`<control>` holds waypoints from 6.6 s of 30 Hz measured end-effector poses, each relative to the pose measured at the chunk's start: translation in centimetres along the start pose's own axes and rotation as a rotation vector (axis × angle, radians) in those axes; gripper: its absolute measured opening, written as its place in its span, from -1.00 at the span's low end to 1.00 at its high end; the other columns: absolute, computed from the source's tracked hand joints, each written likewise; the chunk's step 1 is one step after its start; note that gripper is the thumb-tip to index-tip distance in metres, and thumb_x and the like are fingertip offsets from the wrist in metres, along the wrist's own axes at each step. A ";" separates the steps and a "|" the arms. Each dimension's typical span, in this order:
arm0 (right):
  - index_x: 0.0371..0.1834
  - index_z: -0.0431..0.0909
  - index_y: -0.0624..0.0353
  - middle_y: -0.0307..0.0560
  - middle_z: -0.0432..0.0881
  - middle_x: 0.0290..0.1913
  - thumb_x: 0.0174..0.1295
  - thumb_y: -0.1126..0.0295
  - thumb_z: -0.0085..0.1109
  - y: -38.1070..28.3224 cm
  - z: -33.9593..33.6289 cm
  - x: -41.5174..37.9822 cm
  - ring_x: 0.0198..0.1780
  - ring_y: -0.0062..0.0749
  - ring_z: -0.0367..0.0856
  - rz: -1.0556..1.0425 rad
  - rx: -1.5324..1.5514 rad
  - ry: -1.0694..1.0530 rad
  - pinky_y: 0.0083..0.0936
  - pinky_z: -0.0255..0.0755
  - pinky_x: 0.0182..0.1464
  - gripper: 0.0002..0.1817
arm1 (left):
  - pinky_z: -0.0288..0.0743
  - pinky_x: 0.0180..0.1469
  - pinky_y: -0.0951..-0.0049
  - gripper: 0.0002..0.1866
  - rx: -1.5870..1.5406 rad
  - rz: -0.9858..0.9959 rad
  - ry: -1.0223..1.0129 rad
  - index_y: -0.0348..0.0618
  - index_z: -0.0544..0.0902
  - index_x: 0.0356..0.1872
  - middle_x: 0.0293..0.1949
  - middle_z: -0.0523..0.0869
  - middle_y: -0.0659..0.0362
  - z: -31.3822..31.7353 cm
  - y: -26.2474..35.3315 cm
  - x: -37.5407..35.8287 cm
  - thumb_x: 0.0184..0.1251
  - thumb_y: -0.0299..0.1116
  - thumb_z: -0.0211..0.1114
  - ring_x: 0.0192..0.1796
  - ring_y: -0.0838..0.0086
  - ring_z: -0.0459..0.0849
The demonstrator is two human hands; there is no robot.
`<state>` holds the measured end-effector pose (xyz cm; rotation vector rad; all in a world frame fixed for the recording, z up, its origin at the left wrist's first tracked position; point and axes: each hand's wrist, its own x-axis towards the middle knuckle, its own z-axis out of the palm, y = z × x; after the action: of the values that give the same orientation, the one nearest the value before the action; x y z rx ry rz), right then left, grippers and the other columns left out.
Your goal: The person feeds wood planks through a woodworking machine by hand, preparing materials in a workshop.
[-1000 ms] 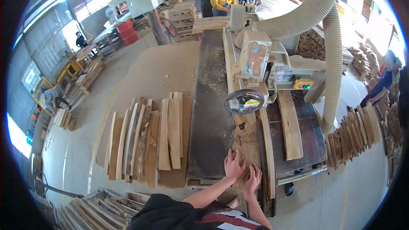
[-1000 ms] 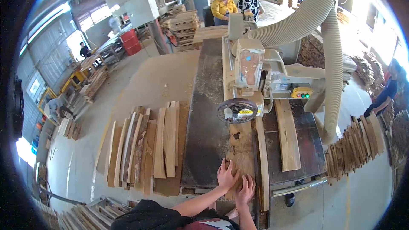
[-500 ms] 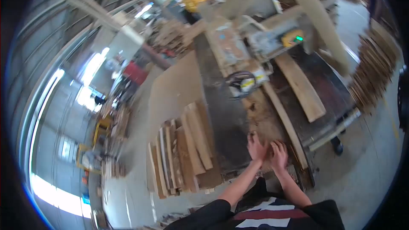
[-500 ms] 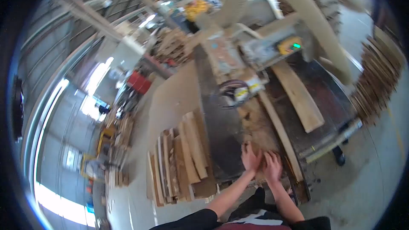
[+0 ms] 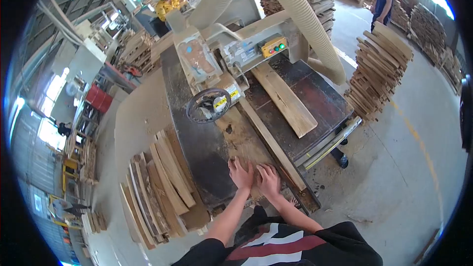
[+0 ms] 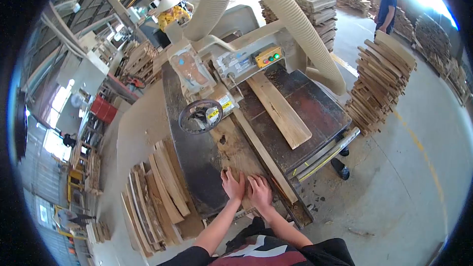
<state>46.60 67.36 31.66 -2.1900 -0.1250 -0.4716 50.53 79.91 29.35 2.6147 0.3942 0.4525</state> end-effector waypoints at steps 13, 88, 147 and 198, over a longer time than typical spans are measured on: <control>0.11 0.63 0.15 -0.02 0.67 0.16 0.15 0.51 0.26 0.8 1.3 0.1 0.22 0.05 0.59 -0.062 -0.093 -0.026 -0.14 0.54 0.24 -0.61 | 0.34 0.40 -0.06 -0.28 -0.054 0.004 0.052 -0.15 0.39 0.46 0.44 0.36 -0.32 0.1 -0.2 0.4 0.39 -0.01 0.35 0.44 -0.19 0.40; 0.10 0.62 0.19 0.00 0.66 0.18 0.18 0.53 0.26 0.1 1.1 0.0 0.25 0.05 0.57 -0.100 -0.131 -0.035 -0.13 0.50 0.30 -0.63 | 0.25 0.44 -0.07 -0.26 -0.087 -0.026 0.021 -0.16 0.38 0.47 0.47 0.32 -0.34 0.1 -0.7 0.2 0.37 -0.01 0.34 0.47 -0.16 0.37; 0.09 0.61 0.23 0.07 0.64 0.17 0.12 0.54 0.27 -0.1 1.3 -0.1 0.24 0.10 0.55 -0.086 -0.106 -0.043 -0.10 0.46 0.31 -0.60 | 0.22 0.47 -0.07 -0.25 -0.084 -0.062 0.003 -0.19 0.34 0.48 0.48 0.31 -0.31 -0.8 -0.2 0.1 0.41 0.02 0.31 0.49 -0.17 0.34; -0.02 0.65 0.26 0.14 0.63 0.19 0.40 0.33 0.16 -0.6 4.2 4.5 0.20 0.20 0.55 -0.192 -0.147 -0.073 -0.02 0.46 0.26 -0.76 | 0.27 0.44 -0.08 -0.30 -0.116 -0.048 0.048 -0.16 0.40 0.44 0.46 0.35 -0.31 1.1 -1.8 5.8 0.36 -0.07 0.33 0.46 -0.17 0.36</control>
<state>51.86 70.66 31.48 -2.3516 -0.3530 -0.5220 55.87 83.03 29.02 2.4809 0.4320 0.5081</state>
